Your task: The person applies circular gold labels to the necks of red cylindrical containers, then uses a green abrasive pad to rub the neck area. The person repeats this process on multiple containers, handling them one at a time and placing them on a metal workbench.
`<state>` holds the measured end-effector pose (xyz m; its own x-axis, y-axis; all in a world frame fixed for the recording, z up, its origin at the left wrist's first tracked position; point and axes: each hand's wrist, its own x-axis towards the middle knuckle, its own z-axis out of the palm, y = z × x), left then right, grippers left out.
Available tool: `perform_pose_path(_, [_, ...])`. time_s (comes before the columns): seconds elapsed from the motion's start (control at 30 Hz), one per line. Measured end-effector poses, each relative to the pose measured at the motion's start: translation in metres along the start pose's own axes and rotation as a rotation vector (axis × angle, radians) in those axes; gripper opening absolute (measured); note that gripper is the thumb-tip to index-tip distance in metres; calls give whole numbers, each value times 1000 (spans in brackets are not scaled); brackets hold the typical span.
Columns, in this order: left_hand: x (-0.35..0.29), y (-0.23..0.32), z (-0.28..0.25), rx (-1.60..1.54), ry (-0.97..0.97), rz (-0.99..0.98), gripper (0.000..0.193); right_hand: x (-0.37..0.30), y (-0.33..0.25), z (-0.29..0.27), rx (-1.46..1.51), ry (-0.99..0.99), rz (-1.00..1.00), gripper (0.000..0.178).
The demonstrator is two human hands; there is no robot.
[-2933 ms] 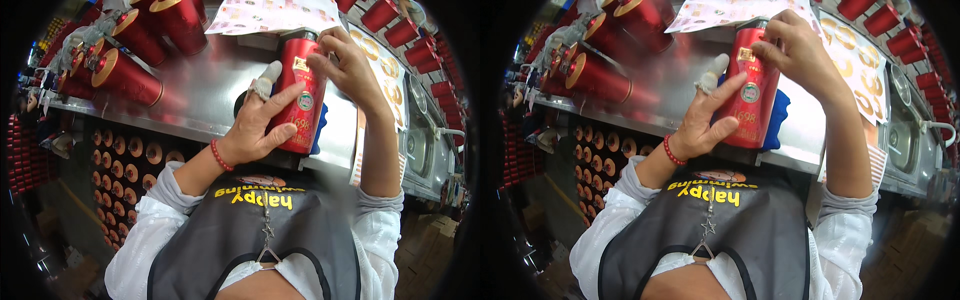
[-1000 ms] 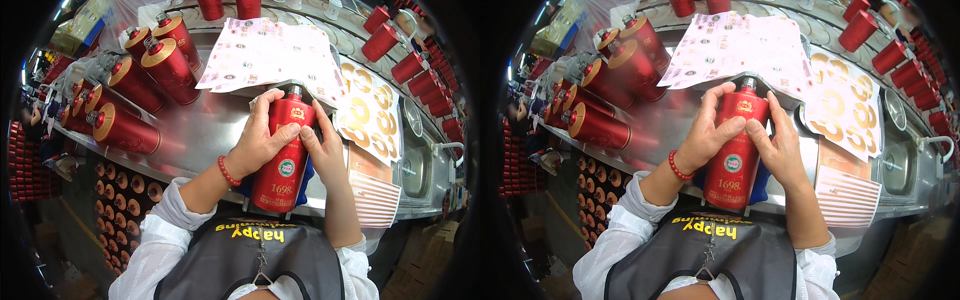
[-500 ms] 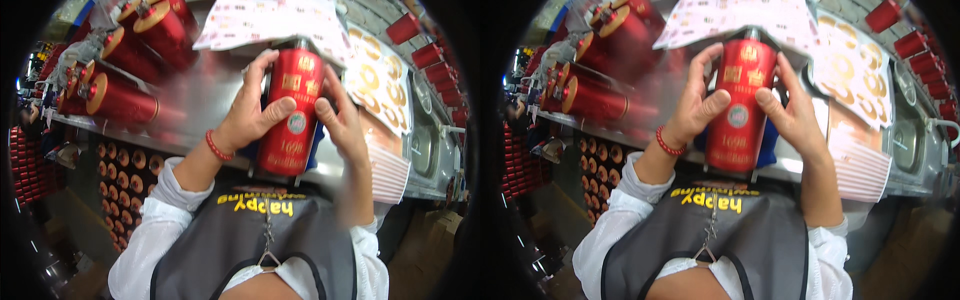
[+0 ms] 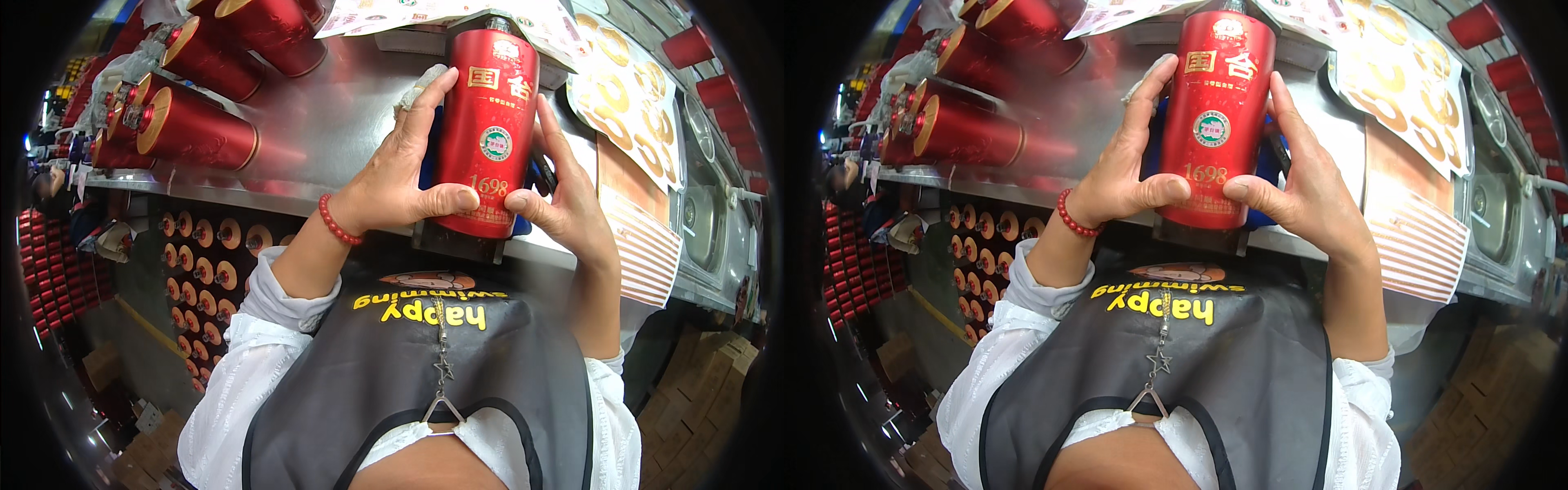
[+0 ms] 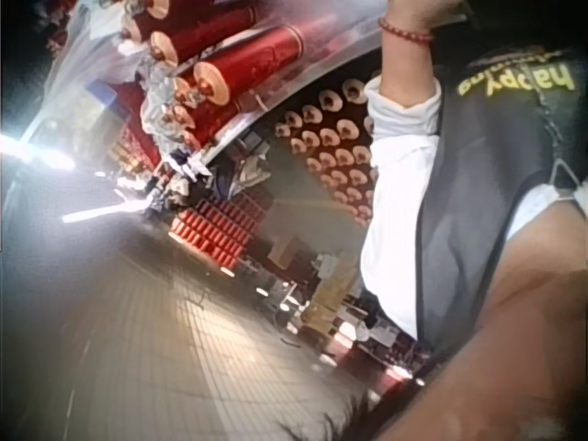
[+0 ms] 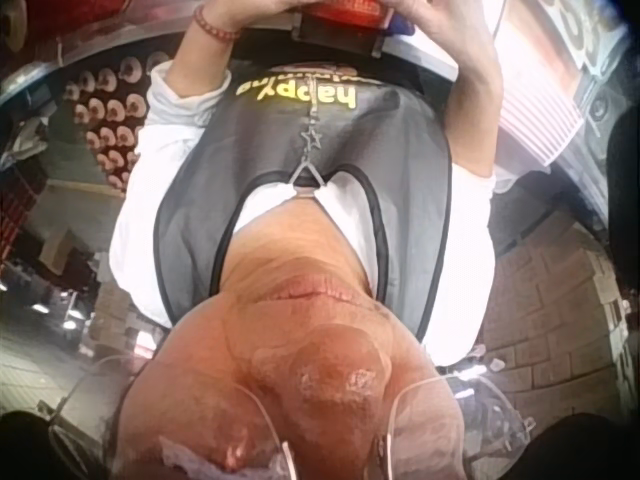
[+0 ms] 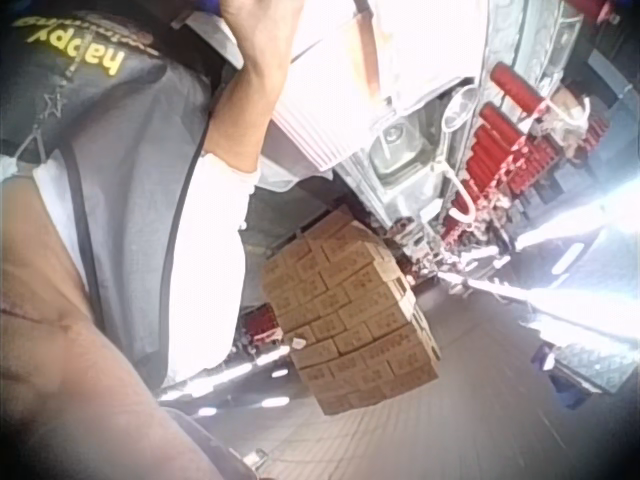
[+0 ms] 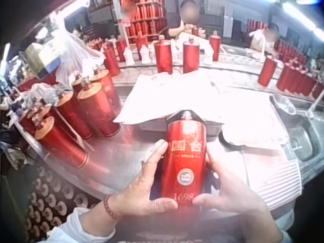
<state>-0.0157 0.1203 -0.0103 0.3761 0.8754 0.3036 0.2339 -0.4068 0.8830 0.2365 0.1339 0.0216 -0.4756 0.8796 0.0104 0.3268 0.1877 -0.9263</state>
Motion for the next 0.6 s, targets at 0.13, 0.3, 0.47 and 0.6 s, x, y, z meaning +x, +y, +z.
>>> perform_pose_path(0.13, [2, 7, -6, 52, -44, -10, 124, 1, 0, 0, 25, -12, -1, 126])
perform_pose_path(0.3, [2, 8, -11, 117, -84, 10, 123, 2, 6, 0, 46, 29, 47, 125])
perform_pose_path(0.47, [26, 5, -2, -270, 164, -97, 89, 21, 17, 0, 72, 218, 20, 90])
perform_pose_path(0.6, [51, -5, 3, -357, 240, -179, 72, 42, 21, 3, 197, 267, 46, 83])
